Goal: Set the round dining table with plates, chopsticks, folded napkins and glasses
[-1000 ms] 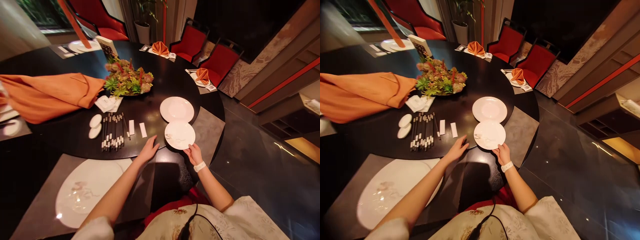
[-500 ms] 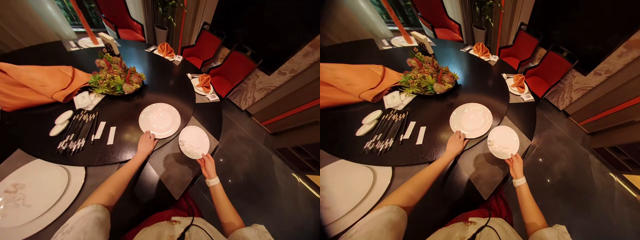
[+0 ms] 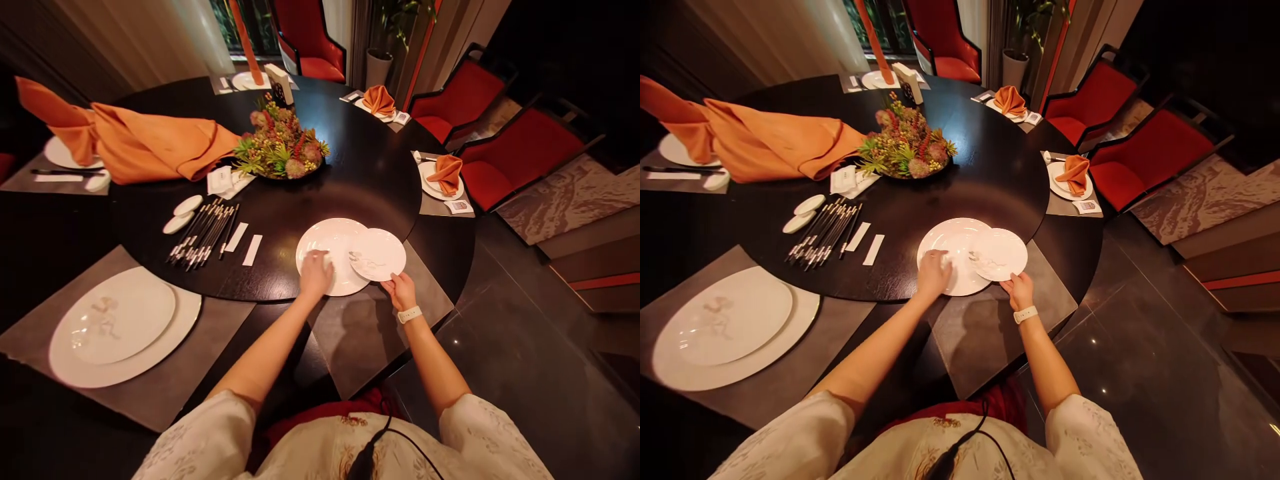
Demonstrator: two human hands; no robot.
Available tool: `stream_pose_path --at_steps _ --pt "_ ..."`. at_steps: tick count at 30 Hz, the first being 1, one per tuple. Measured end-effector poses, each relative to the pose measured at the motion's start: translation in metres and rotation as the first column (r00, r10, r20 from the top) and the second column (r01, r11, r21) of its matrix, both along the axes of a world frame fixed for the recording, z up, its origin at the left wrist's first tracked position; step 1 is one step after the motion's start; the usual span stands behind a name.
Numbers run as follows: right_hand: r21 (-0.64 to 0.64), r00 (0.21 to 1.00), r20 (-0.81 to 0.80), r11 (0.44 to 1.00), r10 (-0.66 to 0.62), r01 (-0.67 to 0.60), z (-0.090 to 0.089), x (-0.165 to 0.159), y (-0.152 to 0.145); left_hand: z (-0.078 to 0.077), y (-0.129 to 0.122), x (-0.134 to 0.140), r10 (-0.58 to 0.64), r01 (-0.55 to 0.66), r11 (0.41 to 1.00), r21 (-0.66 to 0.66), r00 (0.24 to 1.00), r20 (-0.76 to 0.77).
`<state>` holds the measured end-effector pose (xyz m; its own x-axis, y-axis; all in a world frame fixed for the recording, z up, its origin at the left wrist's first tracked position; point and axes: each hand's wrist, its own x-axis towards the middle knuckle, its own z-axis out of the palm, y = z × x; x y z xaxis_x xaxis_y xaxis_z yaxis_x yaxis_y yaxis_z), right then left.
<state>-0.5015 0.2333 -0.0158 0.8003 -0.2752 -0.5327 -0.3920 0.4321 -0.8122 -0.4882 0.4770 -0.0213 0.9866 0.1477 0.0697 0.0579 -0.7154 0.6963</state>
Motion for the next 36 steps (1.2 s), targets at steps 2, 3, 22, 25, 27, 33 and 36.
stream_pose_path --at_steps 2,3,22,25,27,33,36 --pt "-0.011 1.000 -0.019 1.000 0.021 -0.021 -0.005 0.007 0.023 -0.004 0.035 0.011 0.254 -0.250 0.966 0.072 0.965 -0.066" --pt "-0.012 0.999 -0.025 0.999 0.029 -0.030 -0.008 0.009 0.033 -0.007 0.051 0.015 0.300 -0.293 0.953 0.072 0.944 -0.140" --pt "-0.262 0.972 -0.195 0.948 0.132 -0.182 -0.026 0.012 0.089 -0.043 0.048 -0.028 0.136 -0.511 0.681 -0.524 0.791 -0.596" --pt "-0.291 0.956 -0.237 0.927 0.171 -0.237 -0.026 0.012 0.087 -0.044 0.049 -0.033 0.118 -0.480 0.684 -0.550 0.816 -0.566" --pt "-0.308 0.940 -0.272 0.906 0.207 -0.289 -0.025 0.014 0.087 -0.044 0.050 -0.034 0.105 -0.467 0.685 -0.560 0.823 -0.559" --pt "-0.367 0.869 -0.381 0.811 0.315 -0.455 -0.020 0.024 0.083 -0.042 0.052 -0.033 0.078 -0.450 0.705 -0.548 0.817 -0.571" --pt "-0.404 0.826 -0.429 0.740 0.367 -0.538 -0.017 0.030 0.079 -0.039 0.055 -0.033 0.068 -0.436 0.742 -0.509 0.804 -0.590"
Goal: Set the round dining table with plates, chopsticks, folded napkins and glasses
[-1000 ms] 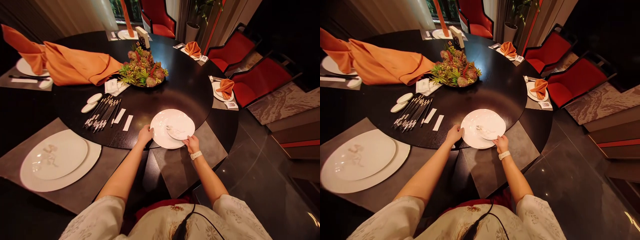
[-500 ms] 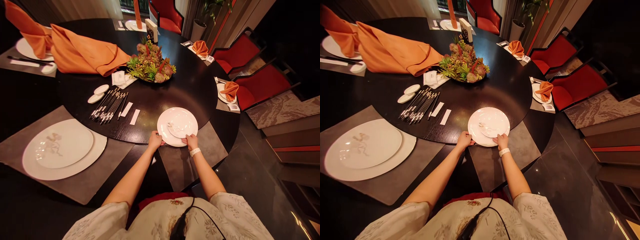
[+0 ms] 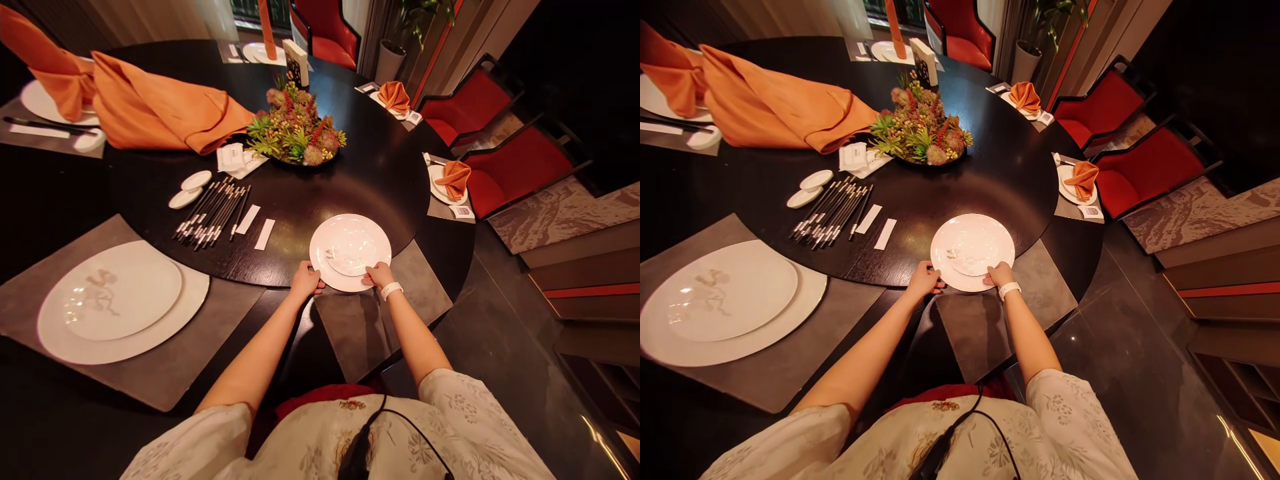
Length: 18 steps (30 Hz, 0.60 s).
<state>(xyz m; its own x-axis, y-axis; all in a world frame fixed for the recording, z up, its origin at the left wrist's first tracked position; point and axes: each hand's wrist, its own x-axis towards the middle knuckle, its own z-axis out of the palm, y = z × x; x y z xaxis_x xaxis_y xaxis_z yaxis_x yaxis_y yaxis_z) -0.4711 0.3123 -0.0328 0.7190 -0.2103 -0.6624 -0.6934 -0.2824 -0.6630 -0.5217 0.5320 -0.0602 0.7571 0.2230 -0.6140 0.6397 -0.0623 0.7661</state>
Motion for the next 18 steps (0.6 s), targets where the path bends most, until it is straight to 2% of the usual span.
stream_pose_path --at_steps 3,5,7,8,10,13,15,18 --pt "-0.095 0.997 -0.009 0.992 0.082 -0.083 0.004 0.007 -0.011 0.001 0.010 0.003 -0.092 0.094 0.992 0.089 0.995 -0.029" --pt "-0.171 0.994 0.013 0.980 0.104 -0.100 0.008 0.011 -0.023 -0.001 0.021 0.010 -0.132 0.131 0.971 0.201 0.991 -0.007" --pt "-0.231 0.995 0.074 0.971 0.072 -0.053 0.010 0.013 -0.036 -0.004 0.031 0.023 -0.124 0.095 0.949 0.301 0.989 0.079" --pt "-0.245 0.993 0.108 0.969 0.039 -0.012 0.010 0.014 -0.042 -0.006 0.035 0.031 -0.103 0.059 0.949 0.310 0.986 0.130" --pt "-0.233 0.987 0.154 0.970 -0.034 0.070 0.007 0.014 -0.049 -0.009 0.040 0.048 -0.052 0.009 0.974 0.224 0.982 0.184" --pt "-0.155 0.984 0.151 0.981 -0.094 0.117 -0.003 0.014 -0.052 -0.009 0.042 0.067 -0.035 0.027 0.998 0.057 0.988 0.153" --pt "-0.099 0.982 0.155 0.987 -0.109 0.125 -0.010 0.015 -0.051 -0.007 0.042 0.070 -0.072 0.070 0.997 0.021 0.987 0.145" --pt "-0.032 0.976 0.181 0.991 -0.124 0.132 -0.016 0.015 -0.053 -0.003 0.041 0.059 -0.077 0.080 0.997 -0.017 0.985 0.153"
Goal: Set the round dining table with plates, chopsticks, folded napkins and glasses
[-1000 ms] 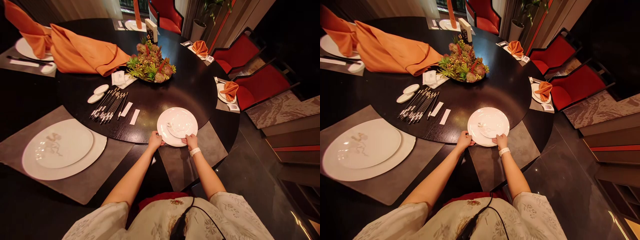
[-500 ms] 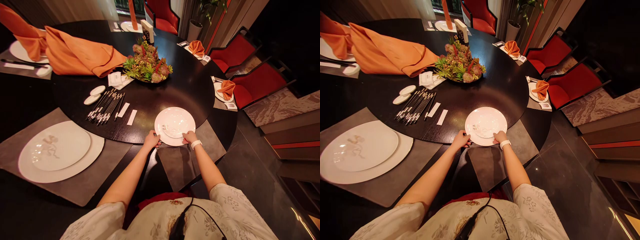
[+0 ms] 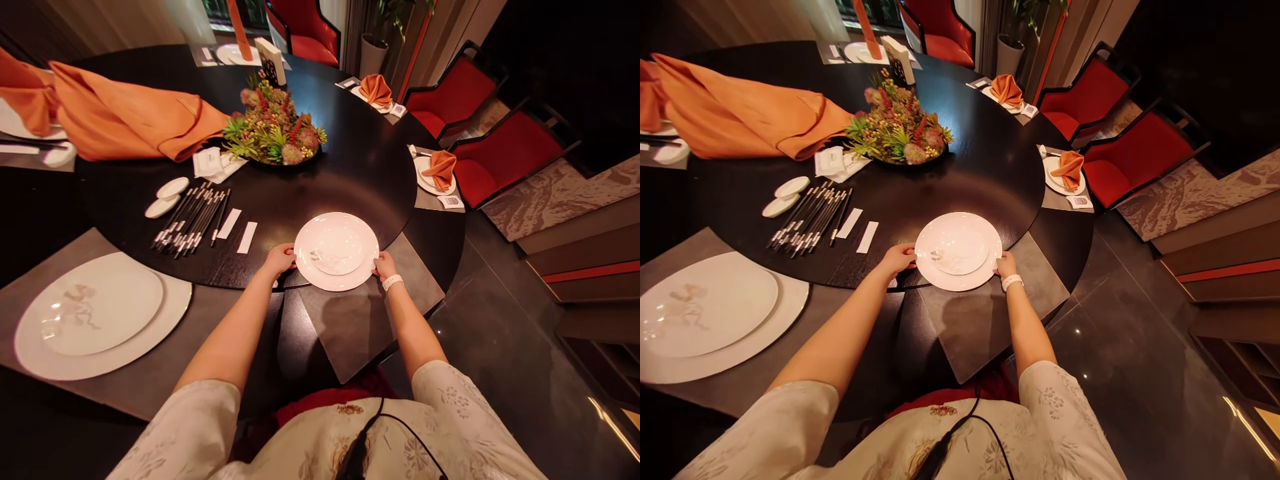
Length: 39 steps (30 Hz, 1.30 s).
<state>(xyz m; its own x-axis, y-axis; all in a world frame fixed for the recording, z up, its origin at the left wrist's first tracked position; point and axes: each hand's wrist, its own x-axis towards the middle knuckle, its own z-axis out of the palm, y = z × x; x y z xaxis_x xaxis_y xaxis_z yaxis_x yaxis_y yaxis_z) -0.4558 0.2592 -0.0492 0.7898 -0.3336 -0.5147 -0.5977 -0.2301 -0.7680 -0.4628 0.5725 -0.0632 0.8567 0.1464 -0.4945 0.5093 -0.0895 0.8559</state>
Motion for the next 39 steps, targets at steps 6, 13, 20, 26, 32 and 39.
stream_pose_path --at_steps 6,13,20,26,32,39 --pt "0.101 0.998 0.065 0.995 0.010 -0.016 -0.009 -0.026 -0.023 0.000 -0.021 -0.056 0.083 -0.083 0.996 -0.038 0.997 0.005" --pt "0.129 0.996 0.090 0.991 0.026 -0.038 -0.007 -0.093 -0.077 0.002 -0.072 -0.137 0.130 -0.140 0.982 -0.123 0.988 -0.082" --pt "0.122 0.994 0.109 0.992 0.030 -0.043 0.006 -0.148 -0.138 0.001 -0.128 -0.197 0.172 -0.225 0.927 -0.300 0.966 -0.193" --pt "0.110 0.994 0.097 0.992 0.046 -0.056 0.000 -0.157 -0.163 -0.006 -0.156 -0.209 0.199 -0.275 0.896 -0.350 0.951 -0.237" --pt "0.061 0.994 0.069 0.994 0.087 -0.091 -0.014 -0.139 -0.163 -0.014 -0.163 -0.204 0.229 -0.300 0.902 -0.311 0.942 -0.245" --pt "-0.007 0.987 0.056 0.989 0.151 -0.151 -0.026 -0.103 -0.159 -0.021 -0.165 -0.197 0.256 -0.317 0.913 -0.255 0.935 -0.247"
